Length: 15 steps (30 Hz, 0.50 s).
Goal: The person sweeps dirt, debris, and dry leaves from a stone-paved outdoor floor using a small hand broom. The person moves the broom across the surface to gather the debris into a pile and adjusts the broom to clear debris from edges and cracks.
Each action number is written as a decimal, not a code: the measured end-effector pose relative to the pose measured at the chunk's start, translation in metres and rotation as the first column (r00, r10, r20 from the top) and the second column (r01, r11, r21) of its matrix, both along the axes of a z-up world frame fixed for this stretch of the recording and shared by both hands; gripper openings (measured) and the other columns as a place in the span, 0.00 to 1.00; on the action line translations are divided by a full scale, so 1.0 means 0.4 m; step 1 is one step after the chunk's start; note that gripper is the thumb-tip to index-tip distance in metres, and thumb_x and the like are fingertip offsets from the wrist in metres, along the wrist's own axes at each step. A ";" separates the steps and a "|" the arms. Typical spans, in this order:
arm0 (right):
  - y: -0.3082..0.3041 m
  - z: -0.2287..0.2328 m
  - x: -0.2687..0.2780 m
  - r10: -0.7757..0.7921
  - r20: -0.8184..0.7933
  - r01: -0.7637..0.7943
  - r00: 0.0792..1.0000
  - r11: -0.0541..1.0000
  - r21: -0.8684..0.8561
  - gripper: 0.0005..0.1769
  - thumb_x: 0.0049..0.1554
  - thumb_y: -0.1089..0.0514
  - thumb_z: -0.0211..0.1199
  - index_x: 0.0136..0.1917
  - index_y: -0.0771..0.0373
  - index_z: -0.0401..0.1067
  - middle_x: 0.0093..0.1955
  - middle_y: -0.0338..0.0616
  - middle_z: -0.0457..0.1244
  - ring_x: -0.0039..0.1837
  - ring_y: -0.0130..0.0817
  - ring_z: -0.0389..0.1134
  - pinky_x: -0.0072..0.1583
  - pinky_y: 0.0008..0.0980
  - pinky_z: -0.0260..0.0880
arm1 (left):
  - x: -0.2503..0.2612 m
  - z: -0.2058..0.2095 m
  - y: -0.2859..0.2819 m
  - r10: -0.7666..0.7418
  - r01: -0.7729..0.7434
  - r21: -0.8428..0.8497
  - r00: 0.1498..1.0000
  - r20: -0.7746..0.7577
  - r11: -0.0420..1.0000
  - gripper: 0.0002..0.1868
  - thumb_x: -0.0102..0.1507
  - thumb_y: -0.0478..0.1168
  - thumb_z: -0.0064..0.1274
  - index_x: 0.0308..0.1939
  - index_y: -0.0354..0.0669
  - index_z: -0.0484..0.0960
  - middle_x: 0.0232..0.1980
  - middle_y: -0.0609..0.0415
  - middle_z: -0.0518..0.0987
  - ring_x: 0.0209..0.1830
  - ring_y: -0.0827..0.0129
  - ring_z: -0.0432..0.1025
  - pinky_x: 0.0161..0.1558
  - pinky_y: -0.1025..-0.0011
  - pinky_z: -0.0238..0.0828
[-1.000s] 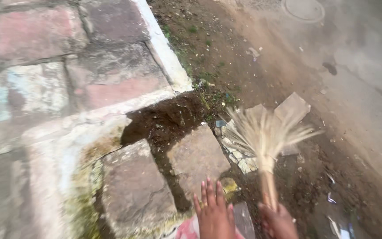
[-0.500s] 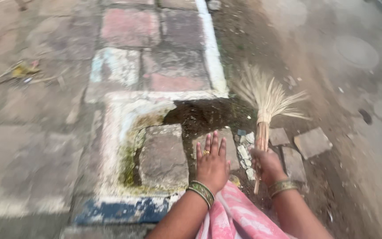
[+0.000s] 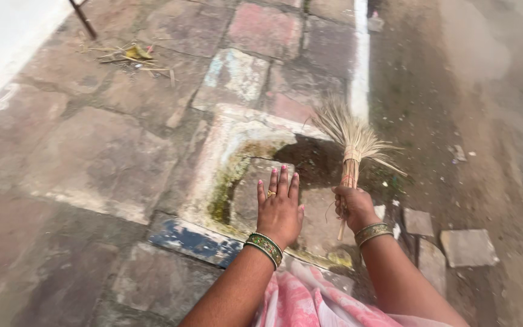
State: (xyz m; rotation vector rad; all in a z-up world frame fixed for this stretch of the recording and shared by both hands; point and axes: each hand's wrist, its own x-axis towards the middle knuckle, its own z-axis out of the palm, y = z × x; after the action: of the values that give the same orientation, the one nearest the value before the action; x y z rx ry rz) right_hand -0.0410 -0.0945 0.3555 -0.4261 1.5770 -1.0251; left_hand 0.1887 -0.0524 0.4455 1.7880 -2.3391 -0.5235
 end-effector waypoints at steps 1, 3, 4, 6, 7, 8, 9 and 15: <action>-0.017 -0.005 0.031 0.019 -0.021 -0.018 1.000 1.000 0.006 0.06 0.53 0.62 0.63 0.41 0.63 0.66 0.27 0.43 0.59 0.26 0.34 0.58 0.28 0.34 0.56 | 0.033 0.002 -0.005 0.004 -0.004 -0.025 1.000 0.009 1.000 0.41 0.64 0.50 0.50 0.77 0.42 0.51 0.82 0.42 0.42 0.82 0.52 0.35 0.76 0.44 0.27; -0.049 -0.009 0.086 0.032 -0.007 -0.032 0.999 0.999 -0.001 0.06 0.54 0.61 0.63 0.41 0.63 0.66 0.28 0.43 0.59 0.26 0.34 0.58 0.28 0.33 0.57 | 0.095 0.001 0.003 0.025 -0.023 -0.077 0.999 0.020 0.997 0.41 0.64 0.50 0.49 0.76 0.41 0.50 0.81 0.41 0.41 0.81 0.50 0.34 0.75 0.42 0.26; -0.059 -0.015 0.120 0.038 0.003 -0.038 0.999 0.999 0.005 0.06 0.54 0.61 0.63 0.41 0.63 0.66 0.28 0.43 0.59 0.27 0.34 0.58 0.28 0.33 0.58 | 0.130 0.003 0.005 0.038 -0.036 -0.056 0.999 0.023 0.998 0.41 0.64 0.50 0.49 0.76 0.41 0.50 0.82 0.41 0.41 0.82 0.50 0.34 0.75 0.42 0.26; -0.089 -0.016 0.190 0.030 0.000 -0.030 1.000 1.000 -0.003 0.07 0.54 0.62 0.65 0.40 0.64 0.67 0.28 0.42 0.59 0.27 0.34 0.58 0.29 0.34 0.57 | 0.204 0.016 -0.007 0.056 -0.055 -0.026 0.998 0.033 0.998 0.41 0.65 0.50 0.49 0.77 0.41 0.50 0.82 0.42 0.41 0.83 0.51 0.33 0.75 0.43 0.26; -0.107 -0.011 0.228 0.022 0.001 -0.022 1.000 1.000 -0.012 0.07 0.53 0.63 0.65 0.40 0.65 0.68 0.28 0.42 0.59 0.27 0.34 0.58 0.29 0.34 0.57 | 0.246 0.026 -0.021 0.066 -0.065 -0.029 0.997 0.037 0.997 0.42 0.64 0.50 0.49 0.77 0.42 0.50 0.82 0.43 0.40 0.83 0.51 0.33 0.75 0.43 0.26; -0.117 -0.002 0.259 0.017 0.034 -0.016 0.999 1.000 -0.023 0.07 0.53 0.64 0.66 0.40 0.65 0.68 0.29 0.41 0.60 0.28 0.32 0.59 0.29 0.32 0.58 | 0.285 0.034 -0.026 0.076 -0.075 -0.024 0.996 0.036 0.997 0.42 0.64 0.50 0.50 0.78 0.42 0.49 0.82 0.44 0.40 0.83 0.52 0.34 0.76 0.44 0.26; -0.130 0.013 0.291 0.012 0.067 -0.009 0.998 0.999 -0.034 0.06 0.53 0.65 0.66 0.40 0.65 0.68 0.30 0.40 0.60 0.29 0.30 0.60 0.30 0.30 0.59 | 0.325 0.040 -0.026 0.086 -0.085 -0.019 0.996 0.036 0.996 0.43 0.64 0.50 0.50 0.78 0.43 0.49 0.82 0.44 0.40 0.83 0.52 0.34 0.76 0.44 0.26; -0.162 0.136 0.486 0.019 -0.009 -0.020 1.000 0.998 -0.055 0.07 0.53 0.65 0.66 0.42 0.65 0.68 0.30 0.39 0.61 0.28 0.28 0.59 0.30 0.28 0.60 | 0.555 0.089 -0.073 0.162 -0.152 -0.128 0.984 0.079 0.980 0.42 0.64 0.52 0.49 0.76 0.44 0.49 0.84 0.42 0.38 0.81 0.53 0.33 0.74 0.44 0.25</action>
State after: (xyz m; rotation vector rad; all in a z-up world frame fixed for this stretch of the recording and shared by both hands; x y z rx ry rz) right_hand 0.1535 -0.1593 0.4100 -0.4837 1.5524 -1.0554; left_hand 0.4106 -0.0818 0.4811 1.9538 -2.2061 -0.2778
